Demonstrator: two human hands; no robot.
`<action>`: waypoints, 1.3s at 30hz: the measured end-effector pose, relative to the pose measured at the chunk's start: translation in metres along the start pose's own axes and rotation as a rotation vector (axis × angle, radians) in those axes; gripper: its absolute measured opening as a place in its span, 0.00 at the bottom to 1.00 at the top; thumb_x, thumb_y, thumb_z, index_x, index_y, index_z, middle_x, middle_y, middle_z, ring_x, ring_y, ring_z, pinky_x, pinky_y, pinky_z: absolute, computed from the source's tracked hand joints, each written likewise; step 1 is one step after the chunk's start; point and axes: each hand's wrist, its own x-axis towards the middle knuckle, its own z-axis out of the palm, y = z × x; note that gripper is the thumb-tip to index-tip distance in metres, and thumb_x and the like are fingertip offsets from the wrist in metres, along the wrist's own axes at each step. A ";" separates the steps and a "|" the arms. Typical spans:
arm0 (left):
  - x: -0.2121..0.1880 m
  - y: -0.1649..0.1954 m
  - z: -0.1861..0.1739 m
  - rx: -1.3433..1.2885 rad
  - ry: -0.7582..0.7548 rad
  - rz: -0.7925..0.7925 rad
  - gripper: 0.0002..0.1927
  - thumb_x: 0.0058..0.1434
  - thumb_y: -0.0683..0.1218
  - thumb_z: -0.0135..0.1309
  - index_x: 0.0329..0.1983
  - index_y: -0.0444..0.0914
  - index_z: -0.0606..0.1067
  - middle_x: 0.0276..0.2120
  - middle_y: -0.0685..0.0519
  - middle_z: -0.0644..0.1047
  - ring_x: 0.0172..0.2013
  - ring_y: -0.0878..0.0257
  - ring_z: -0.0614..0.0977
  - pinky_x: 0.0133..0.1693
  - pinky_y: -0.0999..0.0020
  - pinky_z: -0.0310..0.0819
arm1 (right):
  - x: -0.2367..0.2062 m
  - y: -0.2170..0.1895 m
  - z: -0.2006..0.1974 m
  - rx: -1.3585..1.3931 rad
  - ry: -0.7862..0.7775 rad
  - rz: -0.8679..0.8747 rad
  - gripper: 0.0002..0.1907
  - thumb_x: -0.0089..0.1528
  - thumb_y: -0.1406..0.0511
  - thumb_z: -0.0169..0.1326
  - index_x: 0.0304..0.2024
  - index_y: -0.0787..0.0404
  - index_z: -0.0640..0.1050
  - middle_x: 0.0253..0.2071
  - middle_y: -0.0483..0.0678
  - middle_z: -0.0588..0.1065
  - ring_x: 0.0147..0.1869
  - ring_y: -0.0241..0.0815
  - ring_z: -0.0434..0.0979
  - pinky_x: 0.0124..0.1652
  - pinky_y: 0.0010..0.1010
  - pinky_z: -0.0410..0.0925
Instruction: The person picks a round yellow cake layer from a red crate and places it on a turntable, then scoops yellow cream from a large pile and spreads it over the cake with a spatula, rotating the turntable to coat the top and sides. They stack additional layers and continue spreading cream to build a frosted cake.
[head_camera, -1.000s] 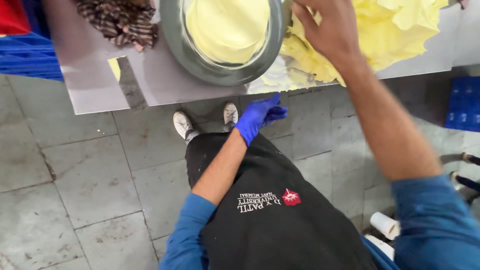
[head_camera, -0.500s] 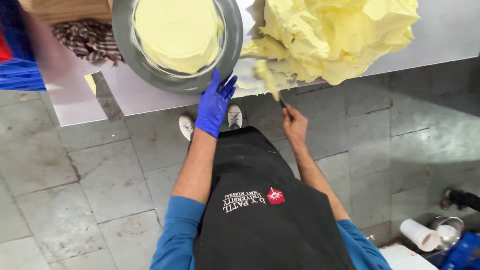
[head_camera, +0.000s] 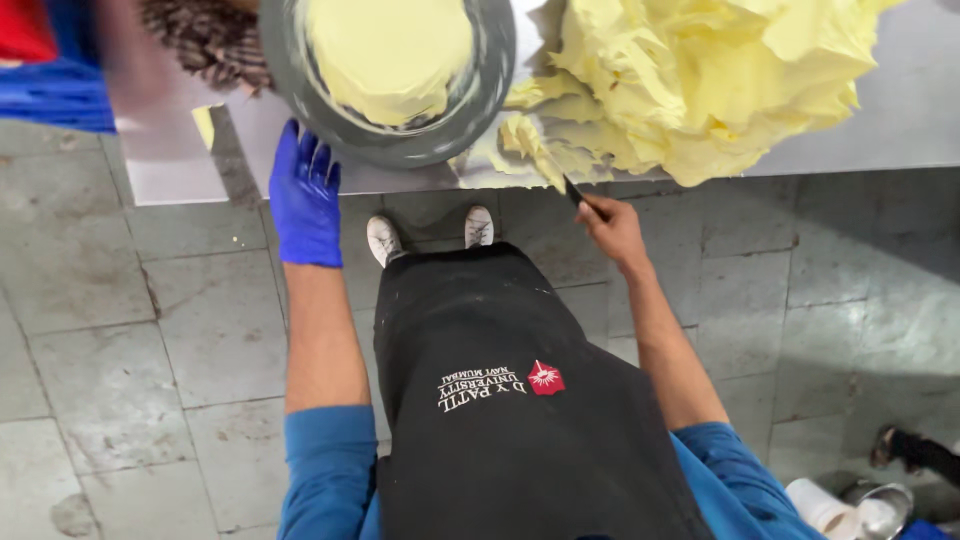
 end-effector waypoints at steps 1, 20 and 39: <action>0.002 0.006 0.001 0.065 0.086 0.000 0.23 0.65 0.50 0.51 0.64 0.43 0.71 0.46 0.59 0.82 0.45 0.67 0.84 0.45 0.72 0.76 | 0.000 0.002 -0.004 0.075 -0.096 0.078 0.13 0.67 0.63 0.58 0.48 0.64 0.83 0.30 0.45 0.78 0.28 0.31 0.70 0.28 0.27 0.63; 0.055 0.051 0.040 0.318 -0.075 0.343 0.19 0.63 0.51 0.62 0.46 0.29 0.81 0.33 0.53 0.82 0.30 0.70 0.76 0.33 0.72 0.73 | -0.025 -0.438 0.076 -1.450 -0.093 -1.233 0.09 0.68 0.62 0.62 0.50 0.56 0.85 0.36 0.49 0.79 0.36 0.42 0.79 0.43 0.32 0.71; 0.059 0.014 0.026 0.379 -0.195 0.205 0.16 0.51 0.41 0.66 0.42 0.30 0.80 0.30 0.51 0.85 0.30 0.66 0.85 0.35 0.69 0.79 | -0.052 -0.473 0.175 -2.111 -0.320 -1.181 0.10 0.62 0.65 0.57 0.46 0.59 0.80 0.30 0.49 0.77 0.30 0.40 0.79 0.28 0.30 0.68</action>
